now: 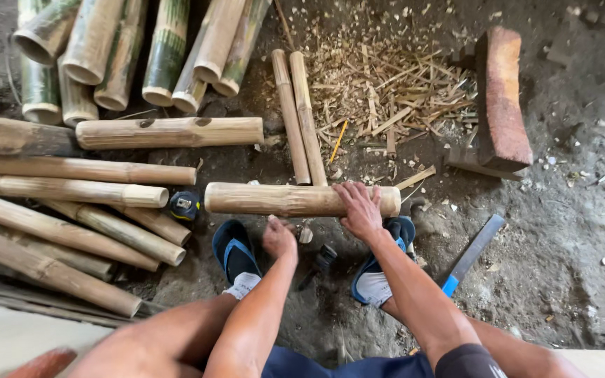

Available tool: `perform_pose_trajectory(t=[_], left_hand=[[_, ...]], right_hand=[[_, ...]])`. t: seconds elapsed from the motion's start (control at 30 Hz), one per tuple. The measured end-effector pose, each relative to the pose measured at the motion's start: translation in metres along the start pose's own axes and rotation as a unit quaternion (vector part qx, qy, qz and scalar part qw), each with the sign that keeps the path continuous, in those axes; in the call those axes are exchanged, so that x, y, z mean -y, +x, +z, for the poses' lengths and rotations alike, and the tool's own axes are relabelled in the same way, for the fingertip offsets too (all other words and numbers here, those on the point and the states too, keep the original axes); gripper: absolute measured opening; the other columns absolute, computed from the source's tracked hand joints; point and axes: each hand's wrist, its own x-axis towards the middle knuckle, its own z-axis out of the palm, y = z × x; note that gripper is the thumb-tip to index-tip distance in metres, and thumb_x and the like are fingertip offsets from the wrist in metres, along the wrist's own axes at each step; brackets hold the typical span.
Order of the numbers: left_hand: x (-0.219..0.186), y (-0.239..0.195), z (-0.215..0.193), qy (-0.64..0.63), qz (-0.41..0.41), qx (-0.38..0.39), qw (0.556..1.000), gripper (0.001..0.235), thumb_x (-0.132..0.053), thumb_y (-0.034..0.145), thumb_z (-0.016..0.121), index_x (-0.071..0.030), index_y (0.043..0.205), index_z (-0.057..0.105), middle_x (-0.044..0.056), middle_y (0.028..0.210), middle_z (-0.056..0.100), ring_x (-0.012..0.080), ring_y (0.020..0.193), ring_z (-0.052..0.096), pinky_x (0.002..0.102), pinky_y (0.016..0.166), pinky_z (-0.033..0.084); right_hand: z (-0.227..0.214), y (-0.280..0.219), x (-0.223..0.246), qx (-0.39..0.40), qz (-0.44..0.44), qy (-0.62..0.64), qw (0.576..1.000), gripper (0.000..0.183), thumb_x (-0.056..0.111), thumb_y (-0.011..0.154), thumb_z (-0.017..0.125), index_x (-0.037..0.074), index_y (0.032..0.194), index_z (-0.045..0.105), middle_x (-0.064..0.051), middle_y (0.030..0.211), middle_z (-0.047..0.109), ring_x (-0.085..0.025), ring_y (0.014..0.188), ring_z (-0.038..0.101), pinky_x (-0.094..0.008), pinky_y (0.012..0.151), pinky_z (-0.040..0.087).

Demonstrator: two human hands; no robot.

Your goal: The person uses a hammer and chisel to carve holes into bamboo poles. They measure and mark the bamboo with a tape measure and pencil, then strike the chisel to remove material and form circular openings.

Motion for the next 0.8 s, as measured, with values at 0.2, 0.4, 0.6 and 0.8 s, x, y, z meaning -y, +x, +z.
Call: perform_pose_trajectory(t=[0.2,0.4,0.6,0.8], left_hand=[[-0.031,0.027,-0.052,0.366,0.418,0.033,0.830,0.053,-0.029,0.089,0.070,-0.013,0.137,0.052,0.010,0.135,0.057,0.0303,0.132,0.050,0.048,0.112,0.039],[-0.060,0.044,-0.054,0.518,0.472,0.162,0.695,0.090,-0.026,0.080,0.076,-0.009,0.154,0.027,0.008,0.155,0.033,0.0298,0.148,0.027,0.052,0.121,0.021],[-0.066,0.043,-0.050,0.636,0.385,0.207,0.636,0.099,-0.027,0.080,0.083,-0.023,0.160,0.025,0.007,0.154,0.036,0.0298,0.145,0.033,0.063,0.117,0.027],[-0.079,0.057,-0.041,0.655,0.330,0.290,0.615,0.107,-0.029,0.073,0.092,-0.028,0.158,0.027,0.006,0.150,0.039,0.0315,0.141,0.040,0.076,0.113,0.026]], right_hand=[[0.039,0.025,-0.033,0.049,-0.012,0.022,0.999,0.095,0.016,0.065,0.086,0.028,0.148,0.040,-0.002,0.151,0.046,-0.028,0.144,0.035,-0.068,0.117,0.016],[0.061,0.023,-0.034,-0.010,-0.013,0.042,0.999,0.095,0.009,0.062,0.086,0.027,0.145,0.043,-0.001,0.149,0.049,-0.030,0.144,0.036,-0.067,0.119,0.016],[0.055,0.034,-0.028,0.087,-0.017,0.054,0.995,0.094,0.011,0.062,0.089,0.028,0.143,0.045,-0.001,0.145,0.051,-0.029,0.142,0.039,-0.066,0.119,0.017],[0.059,0.044,-0.026,0.187,-0.004,0.021,0.982,0.099,0.019,0.062,0.093,0.031,0.146,0.043,-0.001,0.143,0.052,-0.028,0.139,0.043,-0.066,0.118,0.023]])
